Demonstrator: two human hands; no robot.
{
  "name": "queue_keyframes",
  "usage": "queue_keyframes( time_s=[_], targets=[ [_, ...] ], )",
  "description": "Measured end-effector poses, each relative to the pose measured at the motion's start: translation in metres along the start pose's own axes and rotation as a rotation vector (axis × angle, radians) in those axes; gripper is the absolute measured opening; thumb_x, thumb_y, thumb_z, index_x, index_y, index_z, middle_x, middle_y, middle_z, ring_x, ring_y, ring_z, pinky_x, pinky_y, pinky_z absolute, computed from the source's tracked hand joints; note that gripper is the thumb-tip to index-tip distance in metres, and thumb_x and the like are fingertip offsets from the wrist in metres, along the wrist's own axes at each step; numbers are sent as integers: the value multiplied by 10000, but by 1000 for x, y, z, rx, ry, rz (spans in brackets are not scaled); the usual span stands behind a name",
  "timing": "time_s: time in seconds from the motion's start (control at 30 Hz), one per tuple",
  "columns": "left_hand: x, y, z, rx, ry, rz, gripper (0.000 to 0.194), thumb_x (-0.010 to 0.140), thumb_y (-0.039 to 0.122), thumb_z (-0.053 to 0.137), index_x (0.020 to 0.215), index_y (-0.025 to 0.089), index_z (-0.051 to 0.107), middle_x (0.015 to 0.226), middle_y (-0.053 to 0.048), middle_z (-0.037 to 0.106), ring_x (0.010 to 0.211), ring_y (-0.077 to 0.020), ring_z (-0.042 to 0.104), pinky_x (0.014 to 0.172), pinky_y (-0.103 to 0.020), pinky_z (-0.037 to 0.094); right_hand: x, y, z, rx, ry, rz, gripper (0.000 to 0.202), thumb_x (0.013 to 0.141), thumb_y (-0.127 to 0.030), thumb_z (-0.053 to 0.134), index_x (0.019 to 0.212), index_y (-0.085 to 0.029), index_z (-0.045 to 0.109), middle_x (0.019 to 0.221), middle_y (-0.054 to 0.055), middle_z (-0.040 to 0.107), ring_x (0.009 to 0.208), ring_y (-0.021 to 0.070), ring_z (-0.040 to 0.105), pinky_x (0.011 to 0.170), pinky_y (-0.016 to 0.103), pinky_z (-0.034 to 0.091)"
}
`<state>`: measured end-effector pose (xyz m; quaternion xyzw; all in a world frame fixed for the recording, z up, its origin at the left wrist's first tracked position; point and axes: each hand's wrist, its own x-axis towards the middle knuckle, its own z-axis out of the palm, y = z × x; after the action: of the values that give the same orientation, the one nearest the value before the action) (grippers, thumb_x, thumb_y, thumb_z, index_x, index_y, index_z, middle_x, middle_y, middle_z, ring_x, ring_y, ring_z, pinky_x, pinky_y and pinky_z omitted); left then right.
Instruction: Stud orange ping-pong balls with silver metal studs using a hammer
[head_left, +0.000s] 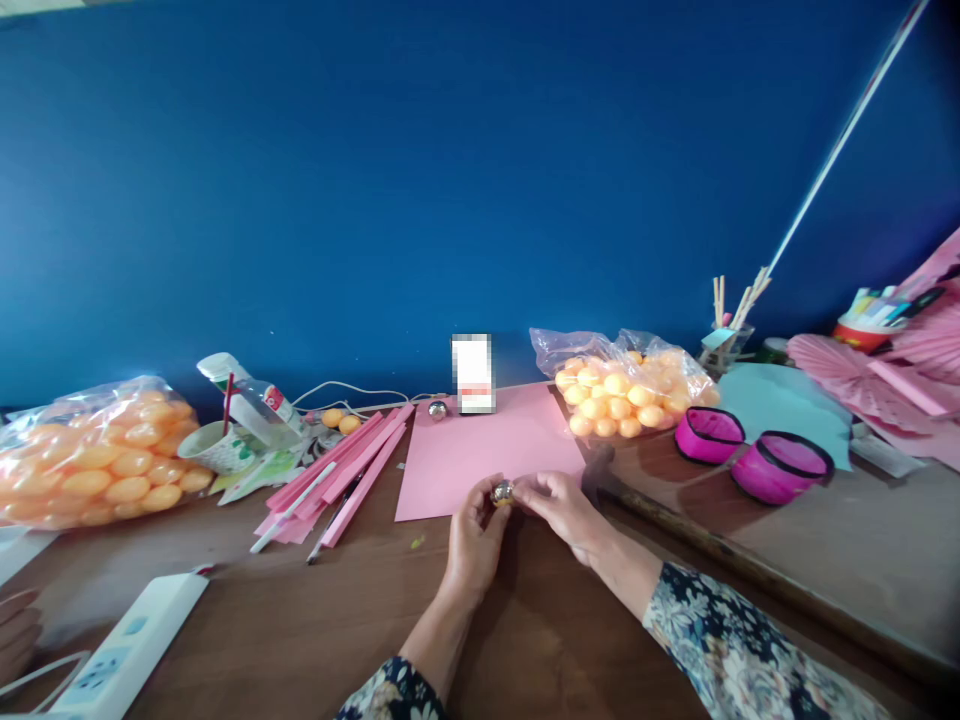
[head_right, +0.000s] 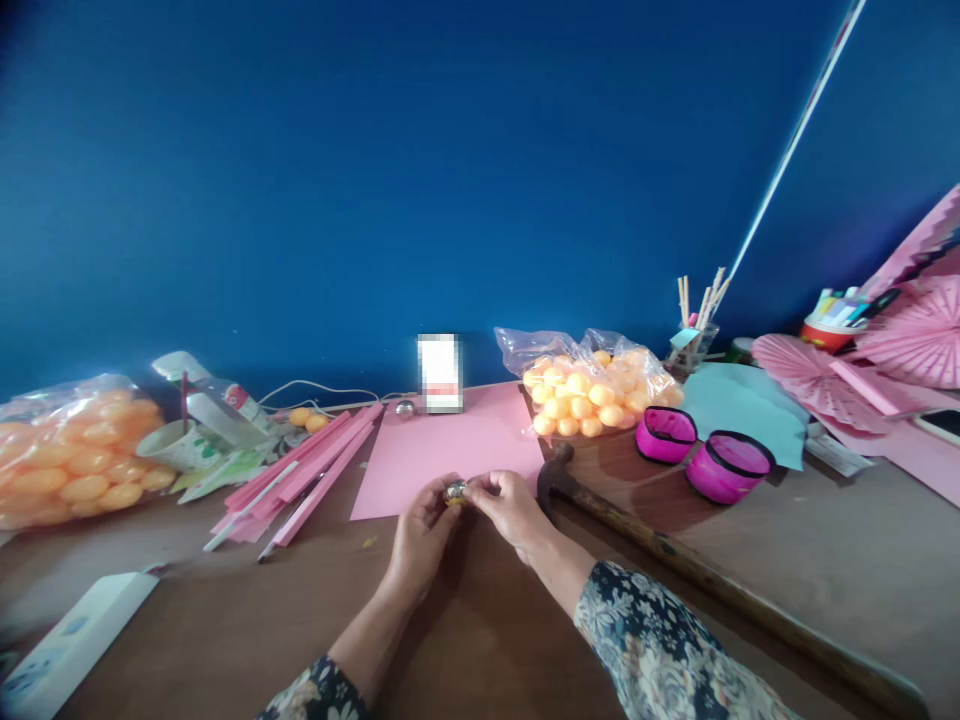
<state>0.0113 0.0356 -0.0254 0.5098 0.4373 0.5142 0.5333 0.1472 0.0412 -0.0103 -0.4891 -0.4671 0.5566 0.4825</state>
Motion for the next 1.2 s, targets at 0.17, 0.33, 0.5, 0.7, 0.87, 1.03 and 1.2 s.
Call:
queue_keyframes(
  time_s=[0.17,0.33,0.5,0.7,0.87,1.03,1.2],
  targets=[
    [0,-2,0,18,-9,3,359,728,189,579,1081,153,524,1069,-93,605,1011,-197,557,909,-336,415,0,1,0,-25,5,-21,312,681,-419,643,781,-124,647,770,57,674,757,186,595,703,290,449],
    [0,-4,-1,20,-8,1,361,728,195,580,1081,155,523,1066,-93,606,1004,-199,561,904,-339,417,1,3,0,-66,22,-44,315,691,-429,631,788,-129,640,772,57,674,775,195,601,714,293,452],
    [0,-2,0,17,-3,0,369,718,193,588,1079,150,527,1067,-98,607,1007,-202,560,904,-339,417,-1,3,0,-80,29,-45,326,687,-436,631,801,-130,632,785,57,675,775,192,602,706,287,457],
    [-1,1,1,10,-4,4,358,716,210,598,1065,154,543,1041,-92,623,990,-199,571,901,-337,422,1,8,0,-122,43,-66,314,697,-438,615,800,-141,619,783,52,669,770,194,601,698,297,460],
    [-2,3,2,-46,-8,-17,393,712,237,615,1089,155,541,1094,-102,609,1031,-211,555,923,-346,406,1,6,2,-46,63,-71,266,679,-403,640,773,-157,599,767,33,659,763,183,600,704,291,462],
    [-2,8,4,-135,-24,-46,386,721,291,613,1076,153,551,1076,-108,622,1003,-214,573,898,-349,425,1,6,2,35,47,-50,215,687,-354,634,778,-164,593,749,19,647,746,170,596,709,284,463],
    [-2,11,3,-20,-17,-33,348,722,317,609,1022,146,562,1009,-112,645,972,-221,589,872,-349,441,-6,1,4,-137,73,-162,131,755,-293,564,787,-168,592,774,20,633,759,161,583,719,276,456]
  ],
)
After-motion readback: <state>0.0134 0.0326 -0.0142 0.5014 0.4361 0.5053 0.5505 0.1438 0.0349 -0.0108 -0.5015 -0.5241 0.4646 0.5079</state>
